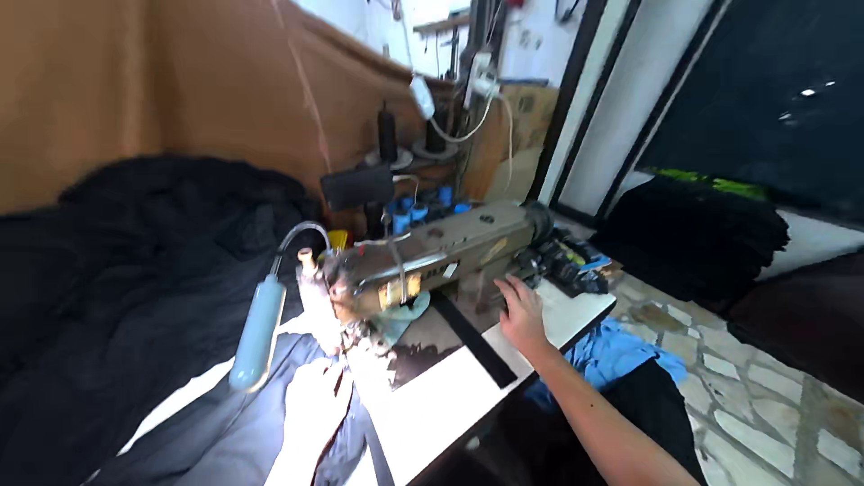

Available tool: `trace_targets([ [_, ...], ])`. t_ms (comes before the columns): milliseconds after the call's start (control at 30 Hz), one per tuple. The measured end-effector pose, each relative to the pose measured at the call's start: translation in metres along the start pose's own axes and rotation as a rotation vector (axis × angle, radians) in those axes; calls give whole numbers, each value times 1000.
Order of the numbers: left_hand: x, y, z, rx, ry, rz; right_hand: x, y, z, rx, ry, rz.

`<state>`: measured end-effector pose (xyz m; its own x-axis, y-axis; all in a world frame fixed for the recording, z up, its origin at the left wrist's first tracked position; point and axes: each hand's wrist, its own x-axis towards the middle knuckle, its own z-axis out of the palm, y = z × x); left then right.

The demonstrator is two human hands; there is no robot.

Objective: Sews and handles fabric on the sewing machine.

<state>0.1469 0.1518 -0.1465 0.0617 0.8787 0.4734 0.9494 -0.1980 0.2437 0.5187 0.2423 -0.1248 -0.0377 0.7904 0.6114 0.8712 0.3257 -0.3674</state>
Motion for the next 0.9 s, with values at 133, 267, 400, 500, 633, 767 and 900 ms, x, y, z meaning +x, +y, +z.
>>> trace_targets([
  [133, -3, -2, 1, 42, 26, 47, -13, 31, 24, -29, 97, -100],
  [267, 4, 14, -23, 39, -245, -64, -17, 31, 27, 5, 132, -110],
  [400, -5, -2, -5, 49, -107, 5, -19, 30, 26, 55, 60, -36],
  [500, -8, -5, -1, 49, -52, 18, -14, 22, 9, -26, -300, 112],
  [633, -7, -7, 1, 38, -16, 44, -2, 5, -19, 15, -250, 122],
  [767, -3, 5, -14, 12, -103, 13, -12, -49, -33, 308, -134, 99],
  [900, -3, -1, -14, -20, -216, -35, -77, -140, -21, 566, -733, -330],
])
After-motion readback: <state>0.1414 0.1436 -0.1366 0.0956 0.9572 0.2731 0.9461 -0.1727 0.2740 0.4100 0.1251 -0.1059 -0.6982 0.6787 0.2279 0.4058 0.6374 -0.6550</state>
